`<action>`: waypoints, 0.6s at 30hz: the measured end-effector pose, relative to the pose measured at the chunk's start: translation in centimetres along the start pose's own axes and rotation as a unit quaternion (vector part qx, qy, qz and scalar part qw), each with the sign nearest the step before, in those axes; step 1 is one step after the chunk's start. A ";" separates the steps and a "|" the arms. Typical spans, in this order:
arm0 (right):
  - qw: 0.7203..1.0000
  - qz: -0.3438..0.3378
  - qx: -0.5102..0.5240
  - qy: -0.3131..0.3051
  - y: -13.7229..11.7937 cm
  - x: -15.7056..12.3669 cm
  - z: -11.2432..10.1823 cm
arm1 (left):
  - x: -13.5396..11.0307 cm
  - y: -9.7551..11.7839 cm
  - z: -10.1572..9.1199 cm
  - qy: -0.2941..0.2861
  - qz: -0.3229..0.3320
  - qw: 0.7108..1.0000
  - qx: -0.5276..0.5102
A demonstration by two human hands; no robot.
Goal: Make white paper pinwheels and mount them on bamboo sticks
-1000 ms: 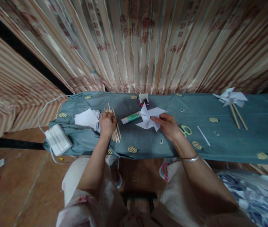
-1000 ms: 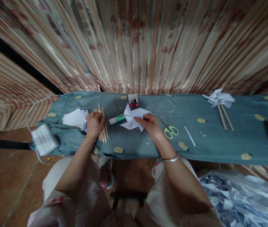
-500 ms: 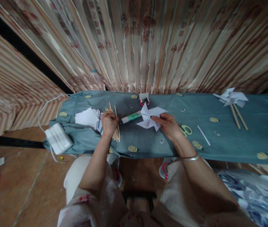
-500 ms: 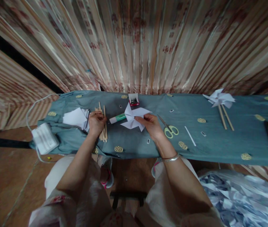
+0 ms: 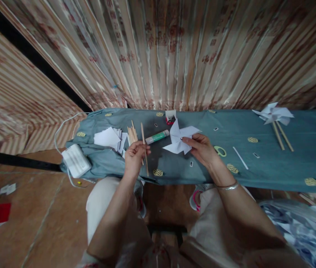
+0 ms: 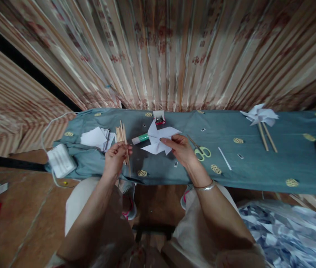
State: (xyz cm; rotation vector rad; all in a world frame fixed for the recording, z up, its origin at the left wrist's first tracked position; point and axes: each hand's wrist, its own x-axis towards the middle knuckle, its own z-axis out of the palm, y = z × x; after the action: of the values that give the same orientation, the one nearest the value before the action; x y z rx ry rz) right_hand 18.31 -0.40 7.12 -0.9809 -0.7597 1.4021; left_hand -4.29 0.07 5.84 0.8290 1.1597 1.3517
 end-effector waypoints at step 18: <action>0.866 -0.137 -0.435 -0.205 2.4 -8.1 -0.7 | -11.2 -10.4 1.7 0.032 -0.286 0.947 -0.141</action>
State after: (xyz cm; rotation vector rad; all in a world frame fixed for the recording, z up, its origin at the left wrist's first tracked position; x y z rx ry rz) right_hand 17.36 -8.73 5.65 -1.1809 -1.8800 1.0005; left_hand 1.83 -11.62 -2.01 0.2096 1.1093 1.0246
